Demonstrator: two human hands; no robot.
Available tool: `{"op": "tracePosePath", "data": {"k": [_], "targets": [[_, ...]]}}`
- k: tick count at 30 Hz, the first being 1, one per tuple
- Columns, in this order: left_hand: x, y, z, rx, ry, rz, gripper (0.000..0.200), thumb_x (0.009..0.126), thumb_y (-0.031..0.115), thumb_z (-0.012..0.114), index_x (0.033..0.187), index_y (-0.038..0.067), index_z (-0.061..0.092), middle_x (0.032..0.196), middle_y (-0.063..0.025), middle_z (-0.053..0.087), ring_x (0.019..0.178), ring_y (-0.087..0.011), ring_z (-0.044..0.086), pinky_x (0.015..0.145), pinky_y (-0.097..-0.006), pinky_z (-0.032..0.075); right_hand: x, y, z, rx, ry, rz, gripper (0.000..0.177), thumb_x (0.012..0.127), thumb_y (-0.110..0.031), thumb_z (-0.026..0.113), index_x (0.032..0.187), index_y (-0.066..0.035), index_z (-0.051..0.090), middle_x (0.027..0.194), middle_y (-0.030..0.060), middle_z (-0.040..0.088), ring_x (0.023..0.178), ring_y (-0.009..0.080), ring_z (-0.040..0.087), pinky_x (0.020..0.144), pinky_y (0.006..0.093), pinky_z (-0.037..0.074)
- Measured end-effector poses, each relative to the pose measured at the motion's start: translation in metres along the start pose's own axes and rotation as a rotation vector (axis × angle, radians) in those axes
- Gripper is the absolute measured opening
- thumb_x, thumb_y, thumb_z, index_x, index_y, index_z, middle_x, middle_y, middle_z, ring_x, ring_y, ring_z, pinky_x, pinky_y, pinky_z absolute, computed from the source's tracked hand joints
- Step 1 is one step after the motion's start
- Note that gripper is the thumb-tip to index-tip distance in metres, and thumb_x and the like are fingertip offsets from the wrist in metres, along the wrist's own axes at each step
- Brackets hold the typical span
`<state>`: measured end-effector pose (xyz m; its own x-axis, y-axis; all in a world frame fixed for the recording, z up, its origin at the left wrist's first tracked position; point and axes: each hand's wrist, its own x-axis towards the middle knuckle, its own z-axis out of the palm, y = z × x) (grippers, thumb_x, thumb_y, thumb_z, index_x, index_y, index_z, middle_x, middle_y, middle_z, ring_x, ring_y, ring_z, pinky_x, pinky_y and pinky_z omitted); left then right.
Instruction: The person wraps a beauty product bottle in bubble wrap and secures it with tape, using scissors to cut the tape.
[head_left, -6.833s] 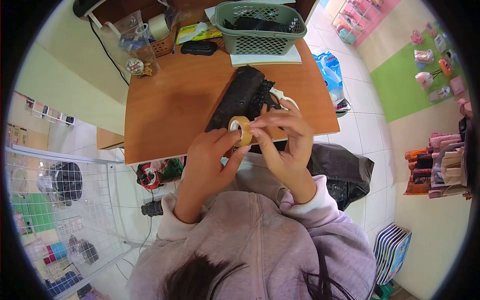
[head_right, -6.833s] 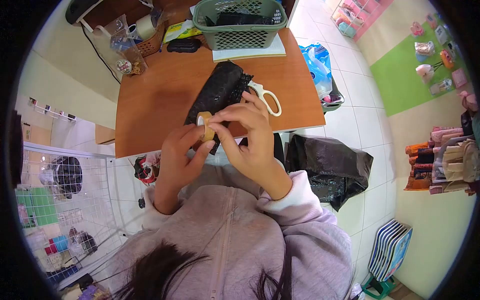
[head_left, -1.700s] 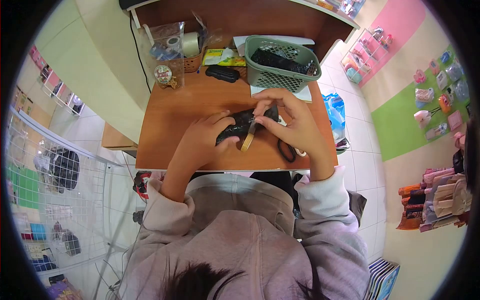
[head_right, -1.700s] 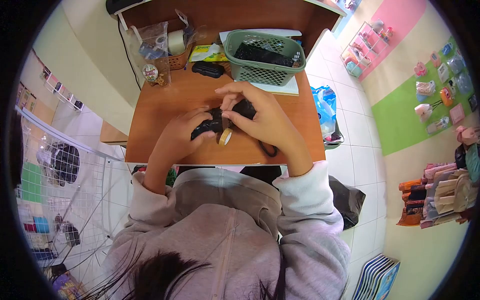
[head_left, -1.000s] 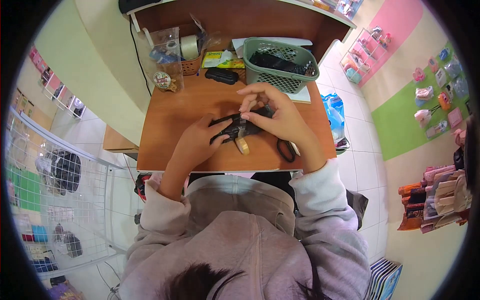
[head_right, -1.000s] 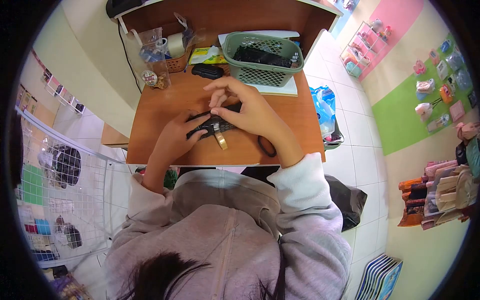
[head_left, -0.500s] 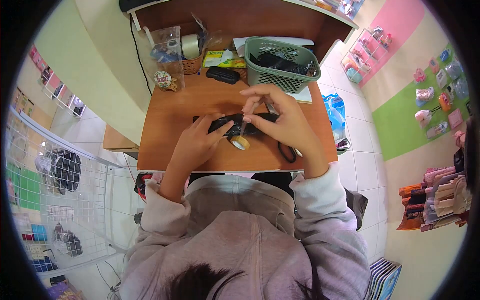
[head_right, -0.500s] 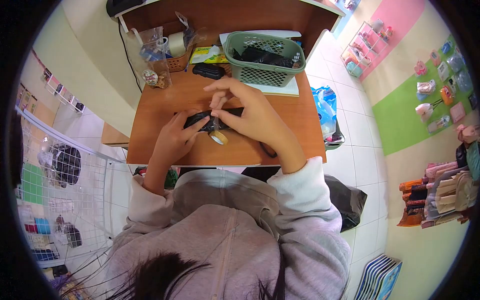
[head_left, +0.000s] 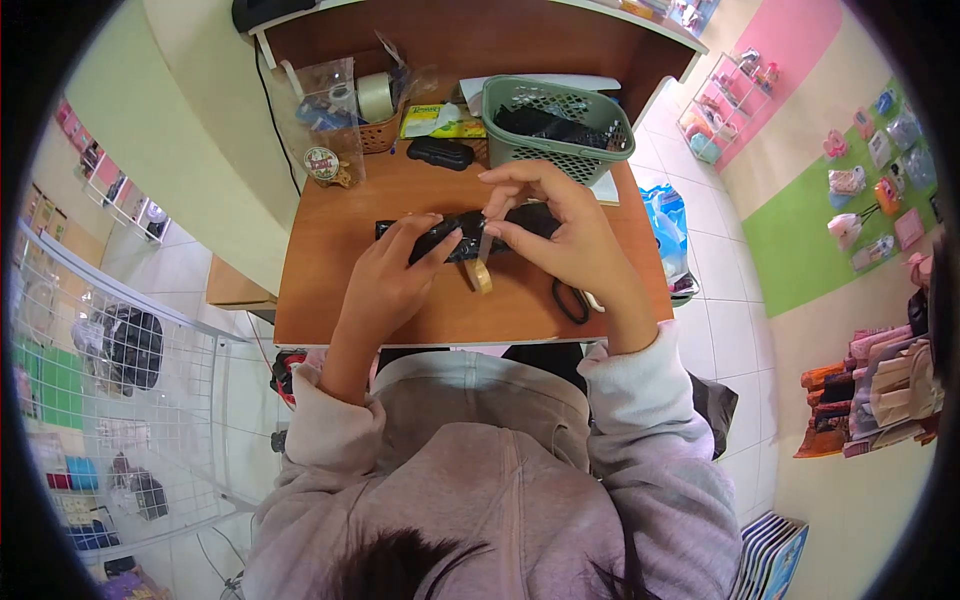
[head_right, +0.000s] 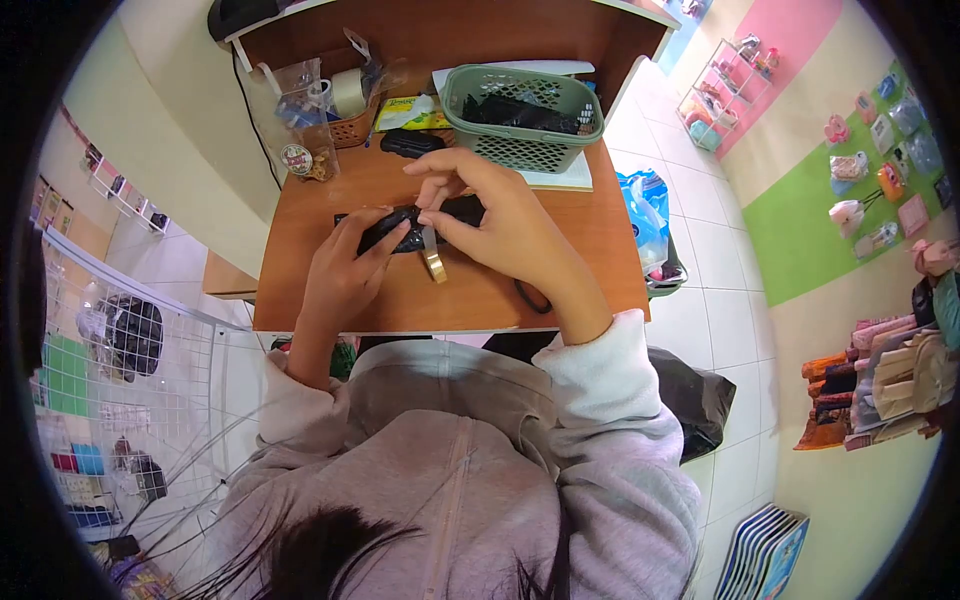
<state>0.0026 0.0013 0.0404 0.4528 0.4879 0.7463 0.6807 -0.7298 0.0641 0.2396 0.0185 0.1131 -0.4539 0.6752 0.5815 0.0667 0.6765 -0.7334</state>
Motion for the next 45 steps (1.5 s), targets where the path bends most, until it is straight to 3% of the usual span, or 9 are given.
{"op": "tracePosePath", "data": {"k": [7, 22, 25, 28, 34, 40, 45], "targets": [[0.003, 0.001, -0.004, 0.047, 0.007, 0.040, 0.046, 0.075, 0.004, 0.069, 0.120, 0.013, 0.073, 0.118, -0.0107, 0.062, 0.109, -0.0294, 0.066, 0.079, -0.0382, 0.060, 0.004, 0.002, -0.003, -0.036, 0.023, -0.031, 0.043, 0.085, 0.004, 0.070, 0.126, -0.004, 0.061, 0.095, 0.0051, 0.068, 0.089, 0.0148, 0.067, 0.087, 0.0317, 0.054], [0.002, 0.015, -0.024, -0.005, 0.087, 0.225, 0.048, 0.074, 0.010, 0.067, 0.121, 0.014, 0.073, 0.123, -0.0133, 0.063, 0.111, -0.0322, 0.066, 0.091, -0.0428, 0.060, 0.007, 0.009, -0.010, 0.028, -0.045, 0.018, 0.048, 0.087, 0.005, 0.074, 0.131, -0.004, 0.056, 0.100, 0.0061, 0.065, 0.095, 0.0133, 0.064, 0.087, 0.0280, 0.051], [0.001, 0.016, -0.026, 0.019, 0.122, 0.285, 0.047, 0.074, 0.010, 0.069, 0.120, 0.013, 0.073, 0.123, -0.0124, 0.063, 0.112, -0.0310, 0.066, 0.096, -0.0438, 0.059, 0.005, 0.004, -0.009, 0.102, -0.085, 0.170, 0.046, 0.087, 0.003, 0.074, 0.129, -0.005, 0.056, 0.097, 0.0039, 0.065, 0.093, 0.0114, 0.063, 0.084, 0.0265, 0.049], [-0.005, 0.018, -0.025, 0.036, 0.113, 0.319, 0.043, 0.077, 0.011, 0.072, 0.120, 0.013, 0.073, 0.124, -0.0113, 0.063, 0.114, -0.0299, 0.065, 0.099, -0.0443, 0.058, 0.004, 0.005, -0.009, -0.021, -0.139, 0.217, 0.044, 0.087, 0.001, 0.074, 0.127, -0.006, 0.057, 0.091, 0.0014, 0.064, 0.091, 0.0094, 0.062, 0.081, 0.0258, 0.048], [-0.010, 0.022, -0.023, 0.084, 0.074, 0.404, 0.035, 0.085, 0.013, 0.070, 0.120, 0.013, 0.071, 0.123, -0.0081, 0.064, 0.116, -0.0267, 0.064, 0.103, -0.0440, 0.057, 0.005, -0.003, -0.010, -0.081, -0.296, 0.416, 0.042, 0.088, -0.010, 0.075, 0.126, -0.005, 0.057, 0.084, -0.0005, 0.064, 0.085, 0.0077, 0.060, 0.082, 0.0278, 0.048], [-0.020, 0.021, -0.015, 0.075, 0.070, 0.408, 0.032, 0.086, 0.013, 0.069, 0.118, 0.012, 0.071, 0.122, -0.0077, 0.064, 0.117, -0.0261, 0.064, 0.103, -0.0437, 0.057, -0.002, 0.011, -0.006, -0.122, -0.333, 0.497, 0.048, 0.088, -0.022, 0.079, 0.128, -0.005, 0.057, 0.082, 0.0006, 0.064, 0.082, 0.0103, 0.060, 0.080, 0.0283, 0.048], [-0.022, 0.020, -0.016, 0.065, 0.087, 0.414, 0.028, 0.086, 0.012, 0.070, 0.114, 0.015, 0.072, 0.119, -0.0074, 0.064, 0.113, -0.0266, 0.065, 0.101, -0.0436, 0.058, -0.003, 0.013, -0.005, -0.360, -0.319, 0.547, 0.052, 0.087, -0.033, 0.081, 0.126, -0.005, 0.060, 0.087, 0.0048, 0.065, 0.080, 0.0118, 0.060, 0.076, 0.0284, 0.048]]}}
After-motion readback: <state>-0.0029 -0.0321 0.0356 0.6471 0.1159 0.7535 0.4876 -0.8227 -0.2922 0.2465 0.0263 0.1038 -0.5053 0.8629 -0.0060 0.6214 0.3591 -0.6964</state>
